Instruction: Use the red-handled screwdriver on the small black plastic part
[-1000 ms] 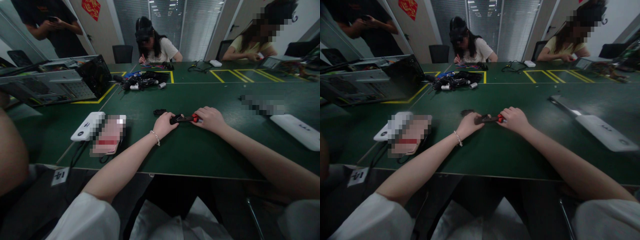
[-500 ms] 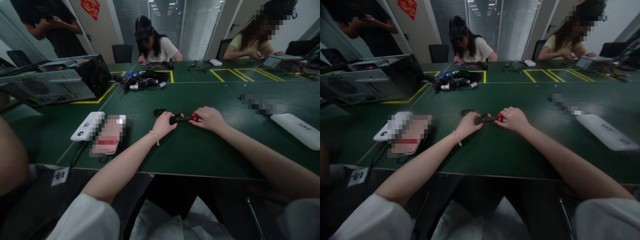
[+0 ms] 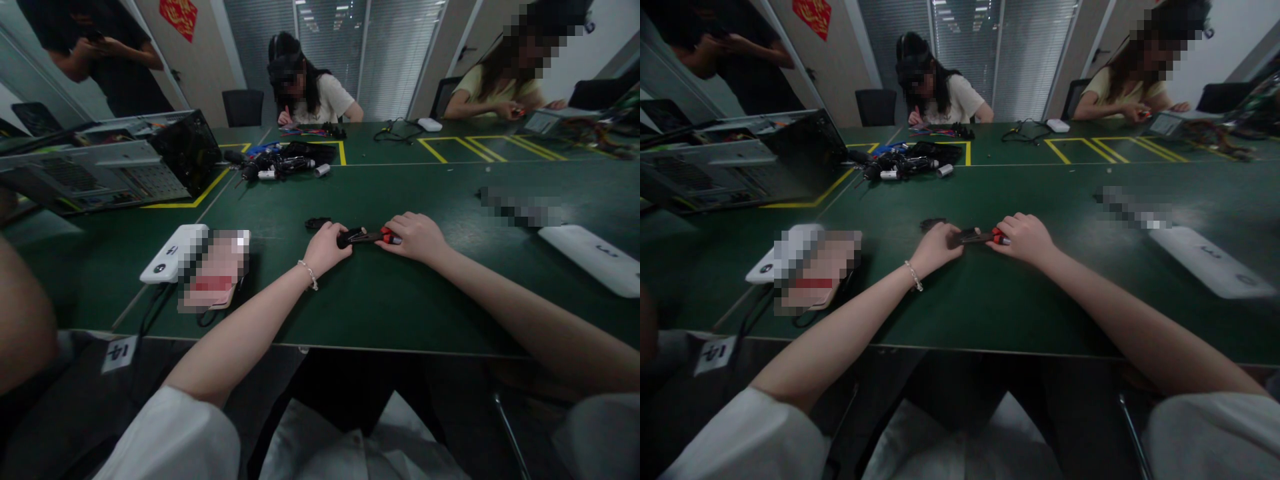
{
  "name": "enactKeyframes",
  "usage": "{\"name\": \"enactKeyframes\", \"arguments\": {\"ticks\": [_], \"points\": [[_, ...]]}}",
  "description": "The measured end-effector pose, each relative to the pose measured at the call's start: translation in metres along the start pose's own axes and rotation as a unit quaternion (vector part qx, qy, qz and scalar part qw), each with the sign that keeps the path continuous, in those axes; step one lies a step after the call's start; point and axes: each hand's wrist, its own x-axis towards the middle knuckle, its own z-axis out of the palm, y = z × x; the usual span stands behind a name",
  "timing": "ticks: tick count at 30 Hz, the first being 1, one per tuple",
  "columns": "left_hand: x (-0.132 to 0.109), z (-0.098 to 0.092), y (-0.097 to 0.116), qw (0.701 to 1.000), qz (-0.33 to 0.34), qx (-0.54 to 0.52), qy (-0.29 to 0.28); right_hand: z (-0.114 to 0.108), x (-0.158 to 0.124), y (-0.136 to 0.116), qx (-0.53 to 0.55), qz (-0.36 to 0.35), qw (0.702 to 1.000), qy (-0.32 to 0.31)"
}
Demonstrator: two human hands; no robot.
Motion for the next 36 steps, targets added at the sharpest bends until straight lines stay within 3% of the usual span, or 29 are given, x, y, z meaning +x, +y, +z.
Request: {"name": "enactKeyframes", "arguments": {"ticks": [22, 36], "points": [[0.0016, 0.0044, -0.0071, 1.000, 0.015, 0.002, 0.002, -0.0006, -0.0022, 0.0031, 0.022, 0.004, 0.999, 0.030], [0.0012, 0.0029, -0.0055, 1.000, 0.014, 0.003, -0.003, -0.0018, -0.0021, 0.0019, 0.015, 0.006, 1.000, 0.015]]}}
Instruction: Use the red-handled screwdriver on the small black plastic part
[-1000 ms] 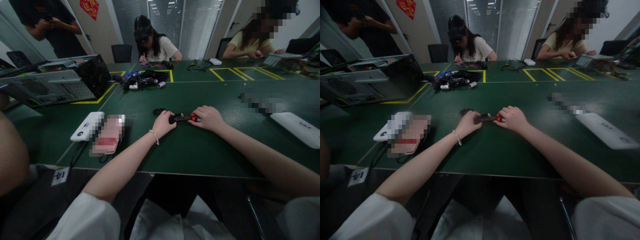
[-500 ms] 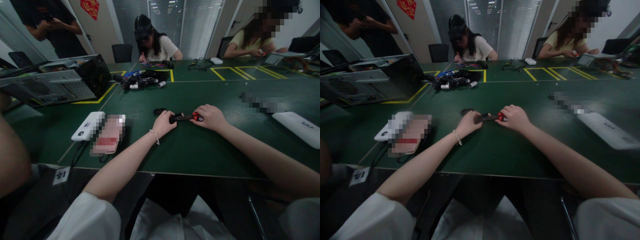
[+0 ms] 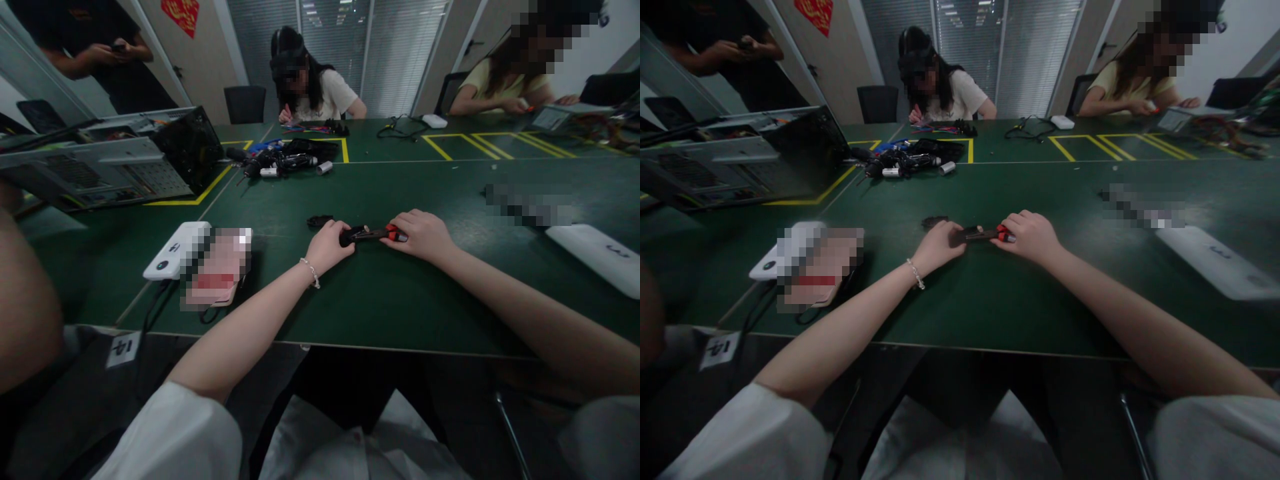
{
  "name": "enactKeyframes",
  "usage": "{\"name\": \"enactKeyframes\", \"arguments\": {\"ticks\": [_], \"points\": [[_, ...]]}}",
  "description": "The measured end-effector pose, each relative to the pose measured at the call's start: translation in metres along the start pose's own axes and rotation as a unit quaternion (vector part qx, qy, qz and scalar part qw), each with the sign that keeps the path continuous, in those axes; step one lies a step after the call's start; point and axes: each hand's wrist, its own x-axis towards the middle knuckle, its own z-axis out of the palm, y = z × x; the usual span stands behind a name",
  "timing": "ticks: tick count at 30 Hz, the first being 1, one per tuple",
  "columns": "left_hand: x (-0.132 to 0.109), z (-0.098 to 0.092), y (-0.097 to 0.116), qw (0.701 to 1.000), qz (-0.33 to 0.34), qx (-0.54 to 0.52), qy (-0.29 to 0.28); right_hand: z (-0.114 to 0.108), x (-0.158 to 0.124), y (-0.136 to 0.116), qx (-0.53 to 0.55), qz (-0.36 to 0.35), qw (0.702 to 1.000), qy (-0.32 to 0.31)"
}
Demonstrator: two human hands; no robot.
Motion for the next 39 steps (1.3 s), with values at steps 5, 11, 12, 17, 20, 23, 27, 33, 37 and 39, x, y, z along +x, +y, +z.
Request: {"name": "enactKeyframes", "arguments": {"ticks": [5, 11, 12, 17, 20, 23, 27, 33, 37, 39], "points": [[0.0001, 0.0007, -0.0001, 1.000, 0.001, 0.001, 0.001, 0.0012, -0.0002, 0.0001, -0.010, -0.002, 1.000, 0.001], [0.0004, 0.0023, -0.0015, 1.000, 0.001, 0.013, 0.010, 0.0047, -0.0005, 0.0011, -0.026, -0.005, 1.000, 0.007], [0.0005, 0.0024, -0.0018, 1.000, 0.002, 0.012, 0.010, 0.0049, -0.0004, 0.0011, -0.026, -0.006, 1.000, 0.006], [0.0003, 0.0018, -0.0010, 1.000, 0.000, 0.011, 0.003, 0.0048, 0.0001, 0.0008, -0.025, -0.003, 1.000, -0.001], [-0.0001, 0.0004, 0.0008, 1.000, -0.004, 0.015, 0.002, 0.0049, 0.0002, 0.0006, -0.028, -0.002, 1.000, -0.005], [-0.0005, -0.0007, 0.0019, 1.000, -0.006, 0.016, 0.000, 0.0053, -0.0001, 0.0009, -0.028, -0.004, 1.000, -0.008], [-0.0008, -0.0005, 0.0017, 1.000, -0.008, 0.022, 0.002, 0.0060, -0.0003, 0.0015, -0.024, -0.004, 1.000, -0.007], [-0.0001, 0.0010, 0.0004, 1.000, 0.005, 0.020, 0.006, 0.0065, 0.0001, 0.0014, -0.016, -0.004, 1.000, -0.011], [0.0012, 0.0023, -0.0014, 1.000, 0.004, 0.026, 0.010, 0.0072, 0.0007, 0.0003, -0.023, 0.005, 1.000, -0.004], [0.0014, 0.0028, -0.0020, 1.000, 0.001, 0.026, 0.013, 0.0069, 0.0010, -0.0005, -0.025, 0.007, 1.000, 0.001]]}}
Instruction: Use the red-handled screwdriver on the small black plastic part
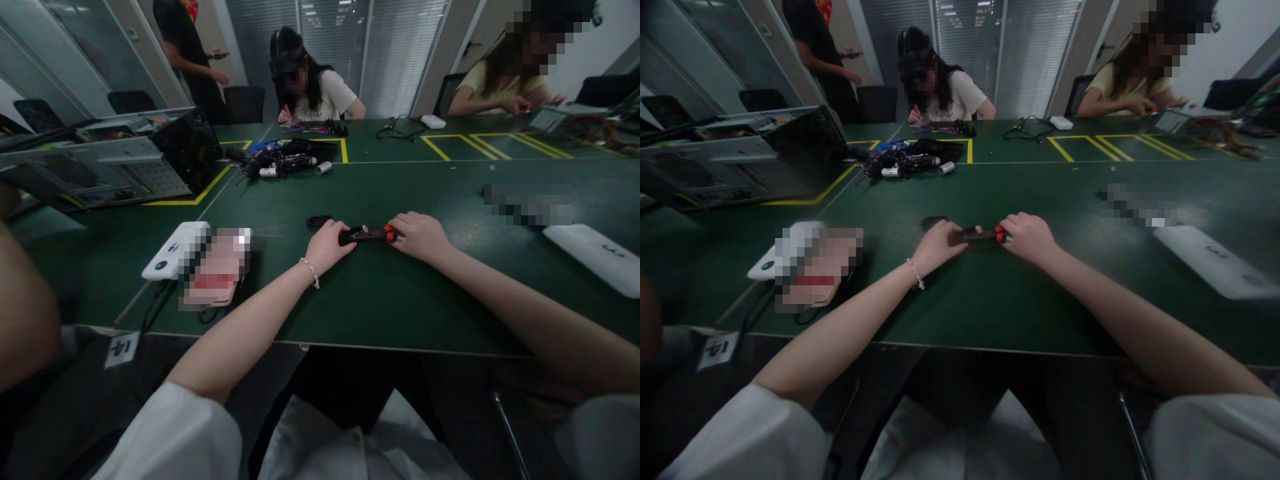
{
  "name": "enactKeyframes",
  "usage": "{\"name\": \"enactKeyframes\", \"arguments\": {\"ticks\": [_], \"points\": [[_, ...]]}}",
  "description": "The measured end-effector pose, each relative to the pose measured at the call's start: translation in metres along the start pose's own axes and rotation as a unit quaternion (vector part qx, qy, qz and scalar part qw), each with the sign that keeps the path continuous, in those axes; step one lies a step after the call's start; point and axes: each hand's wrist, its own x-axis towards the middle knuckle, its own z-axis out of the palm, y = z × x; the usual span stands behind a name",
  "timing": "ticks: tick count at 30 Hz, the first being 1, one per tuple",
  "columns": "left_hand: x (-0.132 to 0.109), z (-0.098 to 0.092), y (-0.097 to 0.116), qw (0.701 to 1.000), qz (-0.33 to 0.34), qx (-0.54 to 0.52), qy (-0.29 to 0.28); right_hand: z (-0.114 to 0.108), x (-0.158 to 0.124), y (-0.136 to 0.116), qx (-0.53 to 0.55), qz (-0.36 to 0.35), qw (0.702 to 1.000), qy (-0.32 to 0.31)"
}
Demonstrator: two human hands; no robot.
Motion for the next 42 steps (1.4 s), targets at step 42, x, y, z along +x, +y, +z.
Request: {"name": "enactKeyframes", "arguments": {"ticks": [42], "points": [[-0.0002, 0.0021, 0.0000, 1.000, 0.003, 0.002, -0.002, -0.0023, 0.0055, -0.0075, 0.008, -0.005, 1.000, -0.005]]}}
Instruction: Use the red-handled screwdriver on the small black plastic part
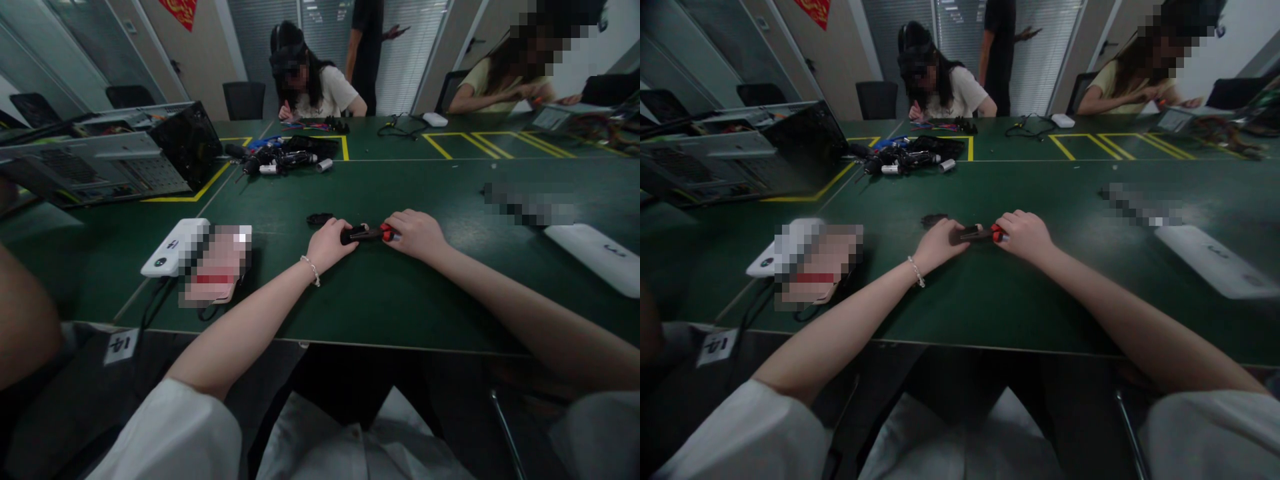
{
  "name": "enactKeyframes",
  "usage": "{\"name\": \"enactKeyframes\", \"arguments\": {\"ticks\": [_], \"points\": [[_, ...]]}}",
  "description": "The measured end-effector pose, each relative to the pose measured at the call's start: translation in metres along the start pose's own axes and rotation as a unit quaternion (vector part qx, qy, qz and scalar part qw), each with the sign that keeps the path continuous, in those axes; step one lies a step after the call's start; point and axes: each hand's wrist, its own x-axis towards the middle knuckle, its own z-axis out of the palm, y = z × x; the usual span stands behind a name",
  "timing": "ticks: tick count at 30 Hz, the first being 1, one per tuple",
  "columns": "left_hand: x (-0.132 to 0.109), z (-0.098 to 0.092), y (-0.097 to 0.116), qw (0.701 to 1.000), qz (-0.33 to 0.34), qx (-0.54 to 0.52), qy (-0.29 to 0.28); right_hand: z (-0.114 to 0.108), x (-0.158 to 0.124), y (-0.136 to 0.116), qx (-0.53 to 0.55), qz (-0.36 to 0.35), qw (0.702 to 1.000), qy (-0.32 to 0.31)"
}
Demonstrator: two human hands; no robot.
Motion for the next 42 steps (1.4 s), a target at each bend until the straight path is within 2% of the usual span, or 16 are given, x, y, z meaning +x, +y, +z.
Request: {"name": "enactKeyframes", "arguments": {"ticks": [6, 26, 42], "points": [[0.001, -0.001, 0.002, 1.000, -0.012, 0.006, -0.006, 0.001, 0.000, 0.001, 0.019, 0.006, 1.000, -0.001], [0.004, -0.001, -0.007, 0.999, 0.019, -0.037, -0.011, 0.003, 0.000, 0.000, 0.007, 0.003, 1.000, 0.006], [0.005, 0.001, -0.007, 0.999, 0.006, -0.034, -0.001, 0.001, 0.001, 0.000, 0.010, 0.006, 1.000, -0.001]]}}
